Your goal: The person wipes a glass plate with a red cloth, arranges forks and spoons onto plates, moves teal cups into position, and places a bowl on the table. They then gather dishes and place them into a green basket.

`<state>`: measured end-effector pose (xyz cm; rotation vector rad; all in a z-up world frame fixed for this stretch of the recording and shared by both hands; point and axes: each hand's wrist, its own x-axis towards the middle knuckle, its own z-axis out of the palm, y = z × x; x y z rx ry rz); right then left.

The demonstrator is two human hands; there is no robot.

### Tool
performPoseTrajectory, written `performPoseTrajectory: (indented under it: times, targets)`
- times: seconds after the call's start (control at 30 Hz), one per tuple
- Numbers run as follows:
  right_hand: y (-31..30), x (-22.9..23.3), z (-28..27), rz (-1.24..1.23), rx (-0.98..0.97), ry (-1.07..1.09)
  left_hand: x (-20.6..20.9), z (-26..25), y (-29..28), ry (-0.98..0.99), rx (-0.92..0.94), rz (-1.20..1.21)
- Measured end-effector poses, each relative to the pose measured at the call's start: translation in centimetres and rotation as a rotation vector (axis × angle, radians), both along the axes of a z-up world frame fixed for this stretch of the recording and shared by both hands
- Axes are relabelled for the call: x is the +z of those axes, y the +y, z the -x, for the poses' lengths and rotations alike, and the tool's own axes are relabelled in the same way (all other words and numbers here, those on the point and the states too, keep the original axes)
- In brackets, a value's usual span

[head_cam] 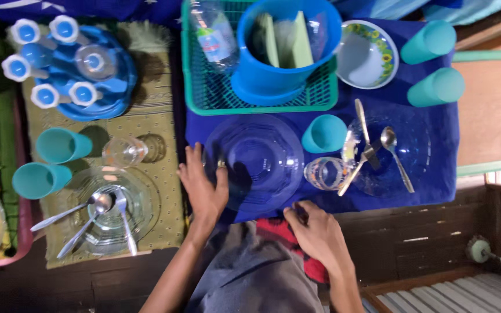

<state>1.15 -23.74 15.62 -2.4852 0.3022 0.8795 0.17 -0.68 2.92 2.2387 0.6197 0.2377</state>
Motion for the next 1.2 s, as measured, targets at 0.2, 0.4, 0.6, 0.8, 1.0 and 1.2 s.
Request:
performPoseTrajectory:
  times: [0.2,0.4,0.6,0.8,1.0,1.2]
  targets:
    - [-5.9,4.3,-1.3,-0.148,0.136,0.093,4.3,-0.9,-1.9,-0.155,-0.113,-0.098]
    - [-16.7,4.3,-4.4,-0.297,0.009,-0.184,9.5,-1.4,-7.9,-0.313,-0.067,-0.097]
    - [-28.8,2.0,-8.4,-0.1,-0.014,-0.103,11.8,-3.4,-17.2,-0.267,0.042,-0.02]
    - [-35.1,-1.4,-13.9,-0.014,0.122,-0.017,14.6,-4.4,-24.9,-0.239,0.122,0.007]
    - [-36.9,-5.0,-19.5,-0.005,0.4,0.043,15.2,-2.5,-30.1,0.179,0.109,0.275]
    - [-35.4,-7.3,-22.4,0.047,0.502,0.132,10.9,-0.8,-32.7,0.357,-0.104,0.346]
